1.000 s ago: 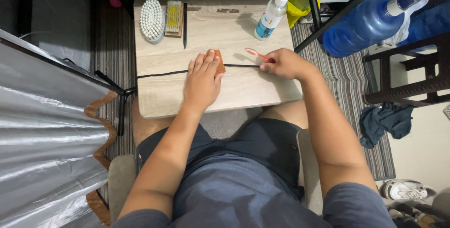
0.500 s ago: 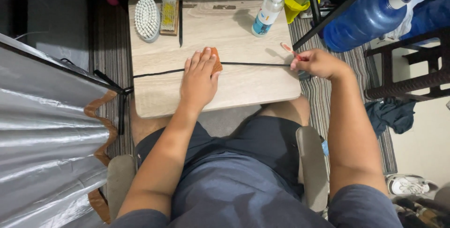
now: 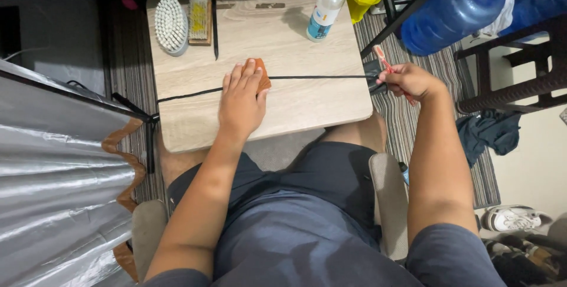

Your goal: Cleaning and applying maintenance product to a black shoelace using a brush and spray bottle on a repair bench.

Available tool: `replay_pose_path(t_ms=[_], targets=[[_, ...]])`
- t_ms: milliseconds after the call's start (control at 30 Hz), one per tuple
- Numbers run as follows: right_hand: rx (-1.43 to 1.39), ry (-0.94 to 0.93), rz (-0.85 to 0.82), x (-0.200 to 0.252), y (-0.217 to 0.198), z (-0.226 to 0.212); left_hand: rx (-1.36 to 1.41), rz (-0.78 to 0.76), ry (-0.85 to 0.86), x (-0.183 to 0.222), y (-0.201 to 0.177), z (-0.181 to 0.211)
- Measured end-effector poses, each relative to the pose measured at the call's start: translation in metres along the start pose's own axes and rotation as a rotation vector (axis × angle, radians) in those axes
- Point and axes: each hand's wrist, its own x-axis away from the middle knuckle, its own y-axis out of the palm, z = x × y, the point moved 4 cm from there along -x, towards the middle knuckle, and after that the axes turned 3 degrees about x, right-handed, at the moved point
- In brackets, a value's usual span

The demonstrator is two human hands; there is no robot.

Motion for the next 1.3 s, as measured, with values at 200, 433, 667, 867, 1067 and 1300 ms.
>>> replay_pose_path(t_ms=[200,433,667,867,1067,1300], targets=[[-0.095,0.018,0.029,0.014,-0.01,0.006,-0.012,0.016,0.019,0.0,-0.001,0.0],[-0.127,0.064,0.057,0.012,-0.007,0.02,-0.023,0.034,0.023,0.001,-0.004,0.003],[-0.237,0.102,0.089,-0.016,-0.01,0.073,-0.001,0.073,0.041,0.001,-0.007,0.005],[-0.265,0.145,0.111,-0.019,-0.013,0.102,-0.013,0.089,0.051,0.002,-0.002,0.002],[-0.241,0.221,0.181,-0.015,-0.018,0.123,-0.011,0.093,0.053,0.002,-0.003,0.002],[-0.236,0.277,0.261,-0.025,-0.037,0.172,-0.036,0.093,0.062,0.002,-0.001,0.001]])
